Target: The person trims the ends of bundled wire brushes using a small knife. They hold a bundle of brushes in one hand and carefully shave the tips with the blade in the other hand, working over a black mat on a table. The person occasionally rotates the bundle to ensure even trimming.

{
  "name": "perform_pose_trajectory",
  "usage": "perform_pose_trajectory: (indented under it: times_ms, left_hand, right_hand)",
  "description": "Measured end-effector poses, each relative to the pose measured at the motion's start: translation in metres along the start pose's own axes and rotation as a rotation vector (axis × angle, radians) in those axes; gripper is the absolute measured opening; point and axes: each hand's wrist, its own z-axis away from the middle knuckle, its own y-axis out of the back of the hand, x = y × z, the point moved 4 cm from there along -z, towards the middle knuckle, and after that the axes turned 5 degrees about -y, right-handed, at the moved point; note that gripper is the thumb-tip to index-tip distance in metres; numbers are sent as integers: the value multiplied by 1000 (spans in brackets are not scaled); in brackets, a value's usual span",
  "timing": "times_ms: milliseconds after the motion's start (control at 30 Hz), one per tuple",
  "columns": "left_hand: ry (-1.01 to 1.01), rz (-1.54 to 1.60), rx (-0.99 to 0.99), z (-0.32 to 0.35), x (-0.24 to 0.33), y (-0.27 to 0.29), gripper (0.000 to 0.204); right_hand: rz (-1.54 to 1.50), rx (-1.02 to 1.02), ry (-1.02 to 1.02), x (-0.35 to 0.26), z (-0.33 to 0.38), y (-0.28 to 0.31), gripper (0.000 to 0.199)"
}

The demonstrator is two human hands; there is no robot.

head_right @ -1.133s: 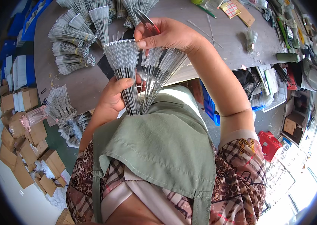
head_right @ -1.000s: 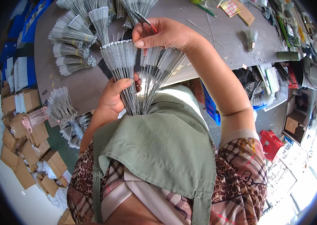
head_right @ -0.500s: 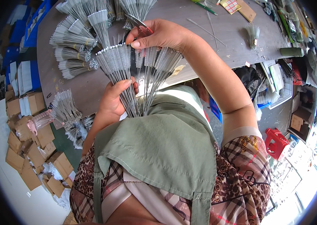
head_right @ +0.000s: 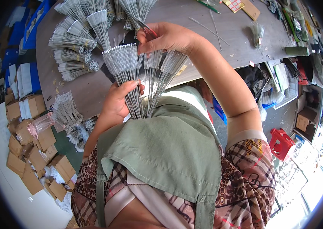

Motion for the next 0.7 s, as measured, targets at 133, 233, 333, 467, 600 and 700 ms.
perform_pose_trajectory:
  times_ms: [133, 233, 333, 467, 600, 700]
  left_hand:
    - [20, 3, -12, 0, 2, -4, 26]
    - [18, 25, -23, 1, 4, -10, 29]
    - [23, 33, -25, -1, 3, -9, 30]
    - [25, 65, -56, -2, 2, -7, 30]
    - [16, 45, -61, 0, 4, -9, 30]
    - [24, 50, -67, -2, -1, -2, 29]
  right_hand:
    - [-103, -93, 66, -4, 4, -6, 19]
    - [-56, -54, 46, -5, 4, -4, 23]
    - [-62, -55, 39, -6, 5, -5, 29]
    - [-47, -26, 67, -5, 4, -6, 31]
    - [-56, -138, 111, 5, 0, 3, 31]
    - [-68, -138, 101, 8, -3, 3, 32]
